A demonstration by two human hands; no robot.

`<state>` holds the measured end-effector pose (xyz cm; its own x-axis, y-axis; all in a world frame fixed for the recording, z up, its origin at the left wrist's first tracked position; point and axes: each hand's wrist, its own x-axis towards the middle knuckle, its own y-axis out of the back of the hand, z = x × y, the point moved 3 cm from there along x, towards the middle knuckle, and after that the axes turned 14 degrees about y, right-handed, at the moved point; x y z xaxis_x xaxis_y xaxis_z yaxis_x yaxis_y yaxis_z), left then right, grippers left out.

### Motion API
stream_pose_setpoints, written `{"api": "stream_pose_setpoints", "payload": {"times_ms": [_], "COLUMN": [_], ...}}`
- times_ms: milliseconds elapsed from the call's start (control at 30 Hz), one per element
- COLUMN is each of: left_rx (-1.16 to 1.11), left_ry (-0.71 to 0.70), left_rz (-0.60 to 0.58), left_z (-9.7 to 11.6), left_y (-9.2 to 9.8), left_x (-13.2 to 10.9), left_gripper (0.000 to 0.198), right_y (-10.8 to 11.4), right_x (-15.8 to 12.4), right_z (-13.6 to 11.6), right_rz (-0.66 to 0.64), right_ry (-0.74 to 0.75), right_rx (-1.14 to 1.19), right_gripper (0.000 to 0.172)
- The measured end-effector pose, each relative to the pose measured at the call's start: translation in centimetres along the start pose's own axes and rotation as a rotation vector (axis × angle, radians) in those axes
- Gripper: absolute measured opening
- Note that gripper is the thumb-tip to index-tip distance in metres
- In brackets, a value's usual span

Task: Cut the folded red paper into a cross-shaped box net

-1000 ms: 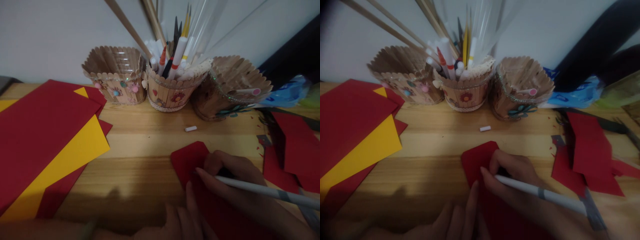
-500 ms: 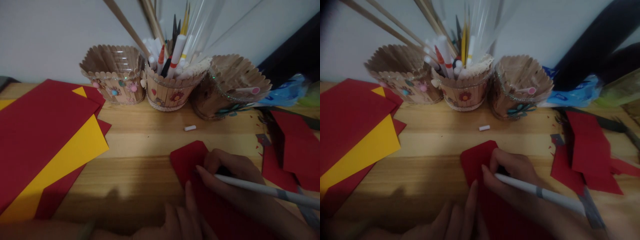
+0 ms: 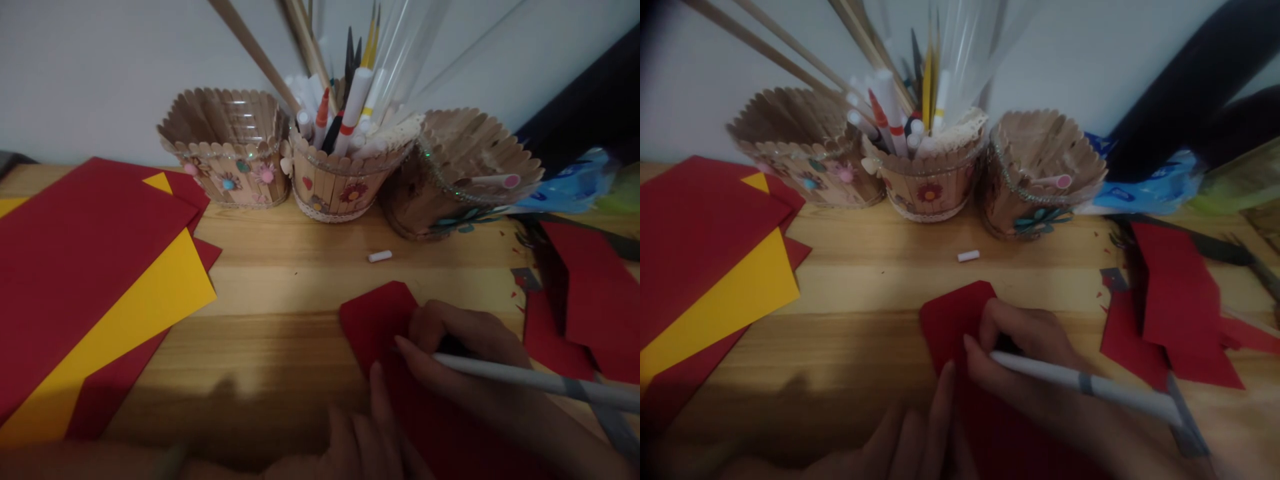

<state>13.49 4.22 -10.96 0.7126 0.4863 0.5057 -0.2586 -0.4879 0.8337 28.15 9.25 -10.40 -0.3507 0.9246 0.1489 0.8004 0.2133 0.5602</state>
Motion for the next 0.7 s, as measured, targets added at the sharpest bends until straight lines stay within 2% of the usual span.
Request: {"api": "stream_pose_setpoints", "payload": {"times_ms": [133,267,367,433,567,633,700], "left_rx": [0.008,-0.040,-0.053,-0.054,-0.055,-0.060,-0.077], "left_ry": [-0.027,-0.021,-0.028,-0.032,-0.028,-0.032,-0.064], "left_rz": [0.015,-0.037,-0.040,-0.019,-0.037,-0.071,-0.093], "left_z": [0.1,0.0,-0.1,-0.2,-0.8,-1.3,-1.6], "left_y": [0.0,-0.1,0.0,0.1,0.6,1.0,1.3], "left_x": [-0.1,-0.2,-0.2,-0.2,0.2,0.5,0.9], "left_gripper": [0.024,0.008,0.025,0.031,0.027,0.028,0.029], "right_y": [0.4,0.7,1.3,2.1,3.5,3.6,3.3], "right_x": [-0.2,0.0,0.2,0.3,0.3,0.1,-0.1], "right_z": [0.7,1.1,1.1,0.9,0.2,-0.1,-0.3], "right_rz": [0.192,0.358,0.488,0.544,0.578,0.527,0.459], "right_ry": [-0.103,-0.201,-0.321,-0.314,-0.147,-0.070,-0.063], "right_rx": [0.210,0.445,0.511,0.500,0.525,0.527,0.536], "right_gripper": [0.030,0.033,0.035,0.034,0.029,0.027,0.026]}}
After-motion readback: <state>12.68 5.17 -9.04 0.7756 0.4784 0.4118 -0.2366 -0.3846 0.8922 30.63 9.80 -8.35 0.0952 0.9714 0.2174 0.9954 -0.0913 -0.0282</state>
